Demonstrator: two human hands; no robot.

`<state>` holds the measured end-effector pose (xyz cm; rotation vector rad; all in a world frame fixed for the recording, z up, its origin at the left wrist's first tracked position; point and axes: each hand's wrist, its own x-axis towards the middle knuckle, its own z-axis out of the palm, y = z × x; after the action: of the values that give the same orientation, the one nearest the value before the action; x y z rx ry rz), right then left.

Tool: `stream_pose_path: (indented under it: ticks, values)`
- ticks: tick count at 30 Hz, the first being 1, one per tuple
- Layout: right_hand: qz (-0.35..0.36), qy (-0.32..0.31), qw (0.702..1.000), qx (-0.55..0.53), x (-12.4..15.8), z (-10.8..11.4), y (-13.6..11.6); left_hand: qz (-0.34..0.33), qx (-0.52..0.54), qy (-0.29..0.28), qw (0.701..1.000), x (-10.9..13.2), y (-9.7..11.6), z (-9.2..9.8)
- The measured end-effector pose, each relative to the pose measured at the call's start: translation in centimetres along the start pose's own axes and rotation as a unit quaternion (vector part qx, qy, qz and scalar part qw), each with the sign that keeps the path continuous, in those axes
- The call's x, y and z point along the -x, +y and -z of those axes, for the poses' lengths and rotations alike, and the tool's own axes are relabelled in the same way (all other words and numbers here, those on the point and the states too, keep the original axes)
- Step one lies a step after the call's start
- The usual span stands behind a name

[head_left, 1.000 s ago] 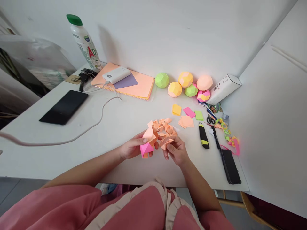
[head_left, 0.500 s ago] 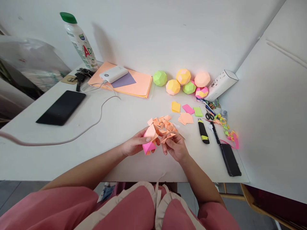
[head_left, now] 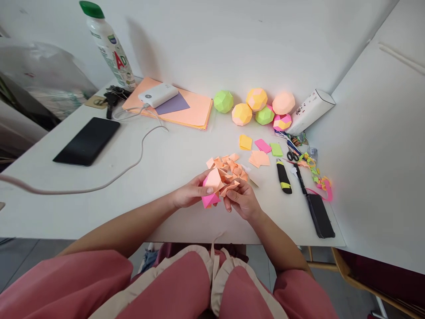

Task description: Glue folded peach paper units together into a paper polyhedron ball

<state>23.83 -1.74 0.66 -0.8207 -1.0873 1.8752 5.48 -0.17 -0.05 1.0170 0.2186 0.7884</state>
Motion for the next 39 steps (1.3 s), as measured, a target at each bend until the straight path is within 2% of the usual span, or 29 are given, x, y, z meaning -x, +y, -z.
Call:
stream_pose_path:
  ticks: [12,17,23,33,39]
  values:
    - [-0.005,-0.003,1.0,0.003,0.08,-0.53,-0.08,0.022,0.007,0.021,1.0,0.21,-0.12,0.04]
    - [-0.015,0.005,1.0,-0.009,0.02,-0.41,-0.17,0.023,0.01,0.007,1.0,0.26,-0.27,-0.02]
    - [-0.006,-0.031,0.999,-0.015,0.05,-0.05,-0.02,0.019,0.015,-0.004,1.0,0.12,-0.19,-0.41]
    - [-0.024,-0.016,1.0,-0.007,0.06,-0.22,-0.52,0.032,0.019,0.04,0.999,0.45,-0.47,-0.23]
    - [-0.036,-0.005,0.999,-0.003,0.05,-0.48,-0.57,0.025,0.026,0.007,0.999,0.35,-0.18,-0.51]
